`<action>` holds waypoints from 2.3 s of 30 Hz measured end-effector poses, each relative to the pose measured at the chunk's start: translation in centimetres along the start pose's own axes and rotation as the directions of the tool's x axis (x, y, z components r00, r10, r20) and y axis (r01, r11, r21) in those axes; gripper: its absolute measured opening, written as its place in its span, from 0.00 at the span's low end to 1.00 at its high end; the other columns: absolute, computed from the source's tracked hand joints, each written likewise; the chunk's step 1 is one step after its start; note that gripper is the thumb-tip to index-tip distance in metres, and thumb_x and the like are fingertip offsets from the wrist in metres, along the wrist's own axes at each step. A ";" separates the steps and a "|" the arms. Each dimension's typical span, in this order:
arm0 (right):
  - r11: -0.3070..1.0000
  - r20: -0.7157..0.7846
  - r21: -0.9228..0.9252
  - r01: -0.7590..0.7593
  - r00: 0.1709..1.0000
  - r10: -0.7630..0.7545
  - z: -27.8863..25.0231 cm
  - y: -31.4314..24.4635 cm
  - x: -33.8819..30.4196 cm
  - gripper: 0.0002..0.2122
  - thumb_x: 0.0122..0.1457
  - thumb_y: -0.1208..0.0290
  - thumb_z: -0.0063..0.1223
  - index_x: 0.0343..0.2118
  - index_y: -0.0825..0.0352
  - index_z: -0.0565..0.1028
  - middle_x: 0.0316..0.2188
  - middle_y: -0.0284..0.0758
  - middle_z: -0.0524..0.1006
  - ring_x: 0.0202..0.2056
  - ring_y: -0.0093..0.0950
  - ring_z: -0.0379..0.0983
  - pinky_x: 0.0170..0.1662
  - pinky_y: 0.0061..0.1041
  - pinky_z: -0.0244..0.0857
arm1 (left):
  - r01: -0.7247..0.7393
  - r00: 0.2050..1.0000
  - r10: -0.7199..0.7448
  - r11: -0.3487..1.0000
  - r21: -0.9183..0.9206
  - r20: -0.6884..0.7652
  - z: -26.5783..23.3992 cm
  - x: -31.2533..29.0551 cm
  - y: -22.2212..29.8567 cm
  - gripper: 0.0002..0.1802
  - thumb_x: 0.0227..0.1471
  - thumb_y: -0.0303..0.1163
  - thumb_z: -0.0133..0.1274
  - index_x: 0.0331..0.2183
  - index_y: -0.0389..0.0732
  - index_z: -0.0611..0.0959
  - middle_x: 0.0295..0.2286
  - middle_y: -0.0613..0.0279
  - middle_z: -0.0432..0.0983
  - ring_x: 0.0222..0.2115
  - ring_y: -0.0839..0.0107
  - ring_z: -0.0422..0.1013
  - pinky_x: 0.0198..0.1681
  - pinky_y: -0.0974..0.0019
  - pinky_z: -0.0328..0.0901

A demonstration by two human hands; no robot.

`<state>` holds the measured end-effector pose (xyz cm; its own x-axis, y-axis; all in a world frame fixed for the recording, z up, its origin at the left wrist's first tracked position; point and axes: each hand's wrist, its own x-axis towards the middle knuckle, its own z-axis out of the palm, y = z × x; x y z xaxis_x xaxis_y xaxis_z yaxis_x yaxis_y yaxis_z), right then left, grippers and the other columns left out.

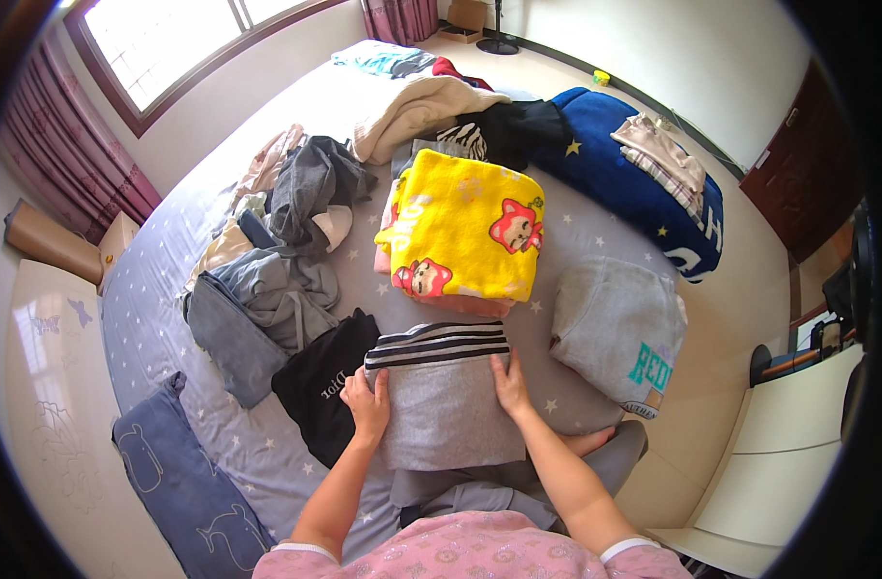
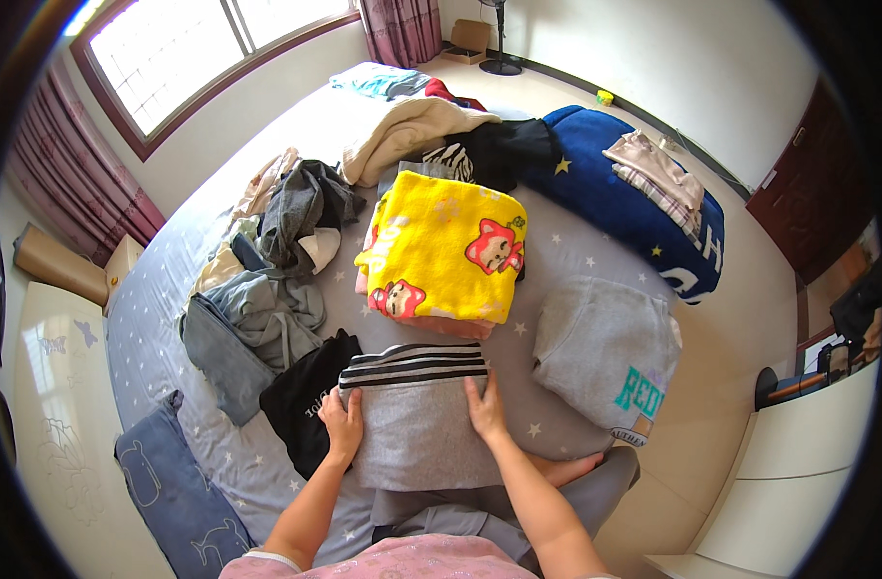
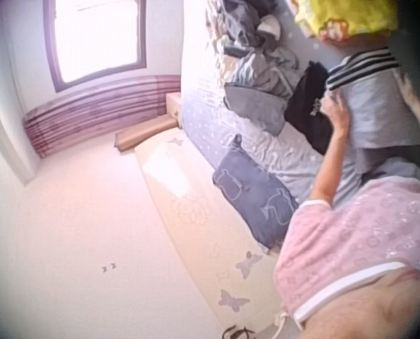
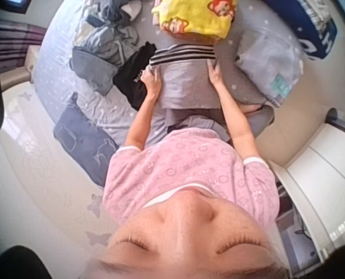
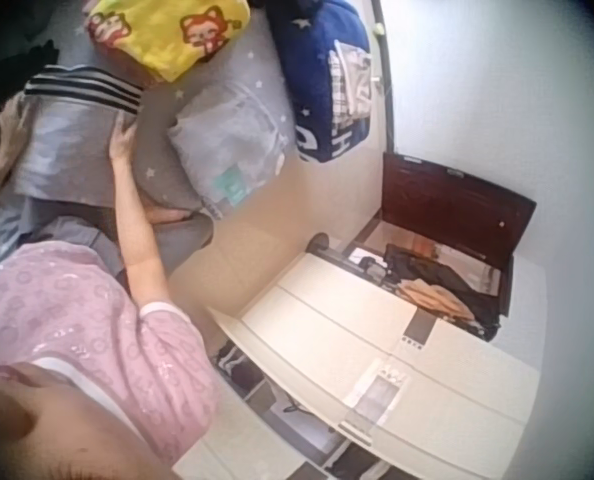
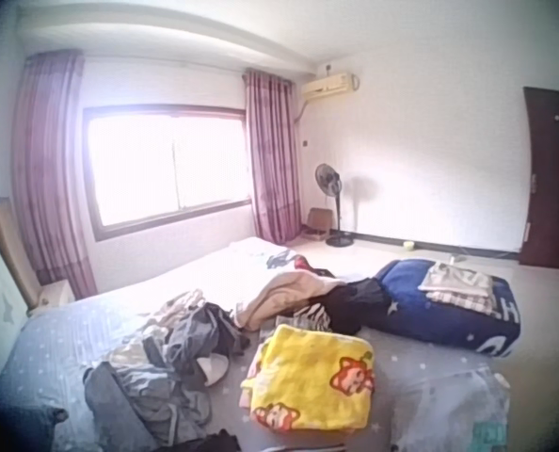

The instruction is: The person sits on a bed and folds various garments, including a grey sweatshirt, a black t-shirt, a yellow towel, a grey hoodie, a beige shirt, and blue jeans. Each item is smoothed, folded, and stacked on the bed.

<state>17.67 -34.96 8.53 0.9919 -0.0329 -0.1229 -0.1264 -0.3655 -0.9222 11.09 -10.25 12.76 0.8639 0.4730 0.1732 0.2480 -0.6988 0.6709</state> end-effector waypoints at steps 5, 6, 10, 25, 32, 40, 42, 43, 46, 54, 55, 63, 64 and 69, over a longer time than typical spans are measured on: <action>0.994 0.094 -0.098 -0.053 0.994 0.063 -3.5 -0.4 0.5 0.33 0.50 0.46 0.52 0.46 0.77 0.66 0.40 0.50 0.73 0.43 0.39 0.70 0.46 0.29 0.61 | -0.170 0.985 0.168 0.981 -0.092 -0.031 -2.2 1.7 -0.2 0.17 0.52 0.42 0.49 0.34 0.37 0.76 0.26 0.57 0.72 0.31 0.61 0.66 0.41 0.61 0.55; 0.997 0.034 -0.071 -0.007 0.999 0.010 -3.6 -0.6 0.4 0.33 0.49 0.46 0.53 0.45 0.76 0.67 0.38 0.49 0.74 0.41 0.40 0.71 0.44 0.30 0.62 | -0.075 0.996 0.081 0.973 -0.217 0.023 -1.8 1.8 -1.1 0.17 0.52 0.42 0.49 0.34 0.36 0.76 0.27 0.57 0.72 0.31 0.63 0.66 0.40 0.63 0.57; 0.997 0.004 0.073 -0.022 1.000 0.022 -2.9 0.7 0.4 0.34 0.47 0.46 0.56 0.45 0.76 0.67 0.38 0.47 0.74 0.42 0.35 0.70 0.44 0.28 0.62 | 0.176 0.982 -0.099 0.786 -0.592 0.162 1.2 1.5 -3.8 0.23 0.51 0.44 0.52 0.42 0.36 0.72 0.34 0.62 0.72 0.35 0.73 0.66 0.41 0.70 0.60; 0.679 0.627 0.309 -0.666 0.679 0.381 -7.7 -0.8 -2.9 0.31 0.50 0.57 0.57 0.53 0.70 0.60 0.46 0.37 0.69 0.48 0.29 0.65 0.51 0.28 0.59 | 0.871 0.393 -0.331 0.433 -0.233 0.858 -2.0 1.0 -5.2 0.39 0.49 0.57 0.47 0.52 0.36 0.64 0.47 0.54 0.66 0.48 0.64 0.63 0.51 0.59 0.57; 0.456 0.677 0.479 -0.750 0.647 0.351 -8.1 1.0 -3.1 0.25 0.51 0.65 0.55 0.51 0.70 0.62 0.44 0.40 0.71 0.44 0.32 0.69 0.47 0.32 0.65 | 0.950 0.195 -0.344 0.300 -0.089 0.919 -3.3 0.1 -4.9 0.37 0.51 0.59 0.42 0.53 0.40 0.64 0.49 0.57 0.65 0.50 0.65 0.62 0.53 0.56 0.57; 0.448 0.734 0.444 -0.776 0.602 0.314 -9.2 0.2 -3.7 0.27 0.47 0.74 0.54 0.52 0.71 0.60 0.43 0.42 0.70 0.44 0.35 0.69 0.45 0.33 0.66 | 0.958 0.274 -0.329 0.176 -0.226 0.904 -3.9 -2.4 -5.2 0.32 0.50 0.53 0.47 0.50 0.40 0.69 0.46 0.58 0.70 0.46 0.66 0.67 0.52 0.57 0.59; 0.528 0.681 0.468 -0.709 0.670 0.295 -9.2 -0.8 -3.8 0.27 0.46 0.76 0.55 0.51 0.71 0.61 0.42 0.41 0.70 0.43 0.35 0.69 0.44 0.32 0.66 | 0.944 0.329 -0.294 0.109 -0.311 0.897 -4.1 -2.6 -5.1 0.30 0.48 0.50 0.51 0.48 0.40 0.70 0.45 0.57 0.71 0.45 0.65 0.67 0.51 0.57 0.60; 0.568 0.656 0.476 -0.672 0.701 0.279 -9.2 -1.6 -3.7 0.27 0.45 0.77 0.55 0.51 0.72 0.61 0.42 0.41 0.70 0.43 0.35 0.69 0.44 0.32 0.67 | 0.929 0.369 -0.254 0.089 -0.358 0.894 -4.0 -2.6 -5.4 0.29 0.47 0.46 0.52 0.48 0.40 0.69 0.44 0.57 0.70 0.44 0.65 0.68 0.49 0.56 0.61; 0.593 0.617 0.513 -0.621 0.747 0.248 -9.4 -3.8 -3.5 0.27 0.45 0.78 0.55 0.50 0.72 0.61 0.41 0.41 0.71 0.43 0.33 0.69 0.45 0.31 0.65 | 0.854 0.519 -0.171 0.073 -0.515 0.837 -4.1 -2.5 -5.4 0.27 0.46 0.38 0.53 0.47 0.40 0.67 0.41 0.58 0.70 0.40 0.66 0.69 0.44 0.57 0.65; 0.761 0.715 0.402 -0.509 0.694 0.087 -3.6 -11.3 -0.8 0.28 0.45 0.76 0.59 0.51 0.72 0.62 0.43 0.38 0.71 0.43 0.29 0.69 0.47 0.29 0.63 | 0.486 0.865 -0.249 0.197 -0.851 0.436 -12.8 -0.8 -4.7 0.30 0.42 0.31 0.54 0.48 0.42 0.65 0.40 0.58 0.69 0.40 0.67 0.68 0.42 0.63 0.66; 0.768 0.754 0.377 -0.517 0.653 0.070 -1.3 -13.3 -0.7 0.28 0.45 0.76 0.60 0.51 0.71 0.62 0.42 0.38 0.71 0.43 0.28 0.69 0.47 0.29 0.63 | 0.393 0.907 -0.266 0.256 -0.883 0.326 -14.2 -1.4 -7.9 0.32 0.41 0.34 0.54 0.50 0.42 0.65 0.41 0.58 0.69 0.41 0.66 0.68 0.44 0.62 0.65; 0.901 0.971 0.176 -0.397 0.220 -0.092 14.7 -19.2 -4.3 0.32 0.55 0.70 0.51 0.61 0.54 0.48 0.45 0.39 0.70 0.39 0.27 0.72 0.36 0.28 0.71 | 0.434 0.675 -0.683 0.063 -0.899 0.279 -31.2 -12.7 -25.1 0.31 0.44 0.47 0.53 0.47 0.39 0.70 0.40 0.58 0.72 0.41 0.65 0.69 0.47 0.62 0.62; 0.883 0.980 0.135 -0.450 0.193 -0.052 15.5 -17.3 -4.5 0.32 0.56 0.69 0.49 0.61 0.51 0.46 0.46 0.40 0.70 0.39 0.30 0.74 0.34 0.30 0.72 | 0.478 0.654 -0.690 0.058 -0.876 0.311 -32.2 -13.7 -26.0 0.33 0.43 0.47 0.54 0.48 0.39 0.68 0.40 0.57 0.72 0.41 0.64 0.69 0.47 0.62 0.62; 0.872 0.935 0.055 -0.487 0.331 0.126 14.2 -9.0 -3.4 0.28 0.56 0.74 0.45 0.60 0.60 0.50 0.45 0.44 0.70 0.39 0.33 0.74 0.37 0.30 0.72 | 0.745 0.653 -0.549 0.587 0.316 -0.521 -28.7 -16.2 -31.6 0.49 0.40 0.46 0.58 0.56 0.34 0.53 0.54 0.42 0.54 0.55 0.50 0.52 0.57 0.57 0.49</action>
<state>15.19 -18.33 11.98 0.2991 0.8126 -0.5002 -0.5940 -0.2517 -0.7641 -23.31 19.58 9.42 0.1997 0.9724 0.1209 0.9282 -0.2272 0.2947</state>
